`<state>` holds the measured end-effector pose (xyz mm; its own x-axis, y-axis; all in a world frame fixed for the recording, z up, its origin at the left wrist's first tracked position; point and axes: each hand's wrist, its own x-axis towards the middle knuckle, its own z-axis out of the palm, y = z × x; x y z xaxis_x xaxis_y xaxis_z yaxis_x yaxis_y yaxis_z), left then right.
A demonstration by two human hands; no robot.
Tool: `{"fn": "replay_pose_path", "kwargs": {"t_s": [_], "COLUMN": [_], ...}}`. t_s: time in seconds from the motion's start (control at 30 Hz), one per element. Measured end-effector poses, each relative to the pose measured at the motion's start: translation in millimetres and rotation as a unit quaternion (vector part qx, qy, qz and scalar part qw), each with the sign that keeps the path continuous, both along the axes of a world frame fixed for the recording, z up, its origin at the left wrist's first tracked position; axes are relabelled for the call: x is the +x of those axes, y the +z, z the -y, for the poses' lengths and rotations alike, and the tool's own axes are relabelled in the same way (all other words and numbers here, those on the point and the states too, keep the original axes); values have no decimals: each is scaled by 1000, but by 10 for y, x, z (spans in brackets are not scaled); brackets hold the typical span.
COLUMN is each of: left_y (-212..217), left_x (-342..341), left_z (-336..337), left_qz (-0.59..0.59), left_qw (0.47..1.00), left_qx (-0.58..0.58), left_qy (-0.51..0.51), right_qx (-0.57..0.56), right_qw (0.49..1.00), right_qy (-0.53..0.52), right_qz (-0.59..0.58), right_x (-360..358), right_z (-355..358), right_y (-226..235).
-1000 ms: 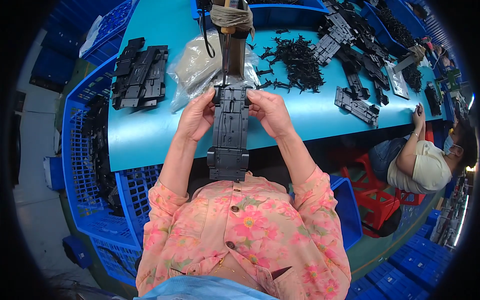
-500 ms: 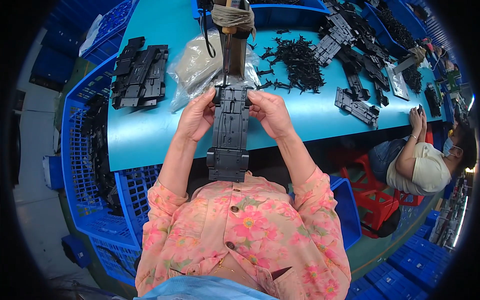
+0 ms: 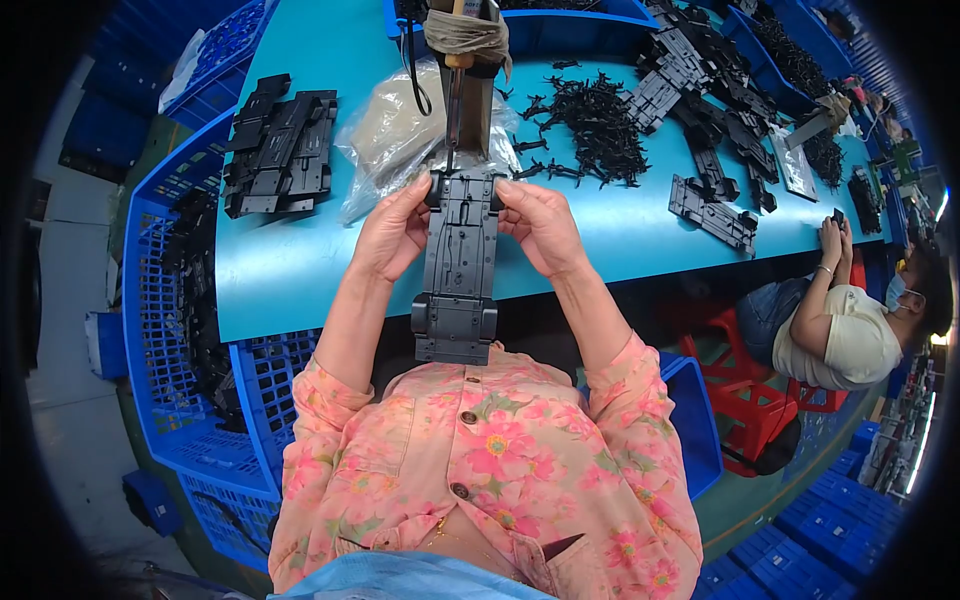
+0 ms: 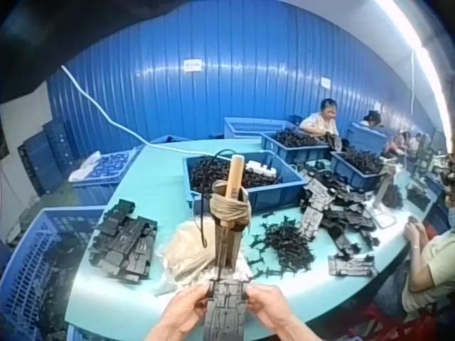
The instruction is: The recorder is assembling small black plastic components onto a larger base part at a factory workbench.
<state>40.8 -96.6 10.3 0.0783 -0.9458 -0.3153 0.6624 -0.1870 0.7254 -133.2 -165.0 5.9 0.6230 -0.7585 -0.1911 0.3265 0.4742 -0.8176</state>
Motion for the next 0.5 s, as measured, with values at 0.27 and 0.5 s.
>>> {"fn": "replay_pose_path", "kwargs": {"t_s": [0.27,0.5], "left_y": [30,-102], "left_x": [6,34], "left_z": [-22,-49], "left_qz": [-7,-1], "left_qw": [1000,1000], "left_qx": [-8,18], "left_qy": [-9,12], "right_qx": [3,21], "right_qw": [1000,1000], "right_qy": [-7,4], "right_qz": [-4,-11], "right_x": [12,55], "right_z": [-11,-48], "right_y": [-23,-68]}}
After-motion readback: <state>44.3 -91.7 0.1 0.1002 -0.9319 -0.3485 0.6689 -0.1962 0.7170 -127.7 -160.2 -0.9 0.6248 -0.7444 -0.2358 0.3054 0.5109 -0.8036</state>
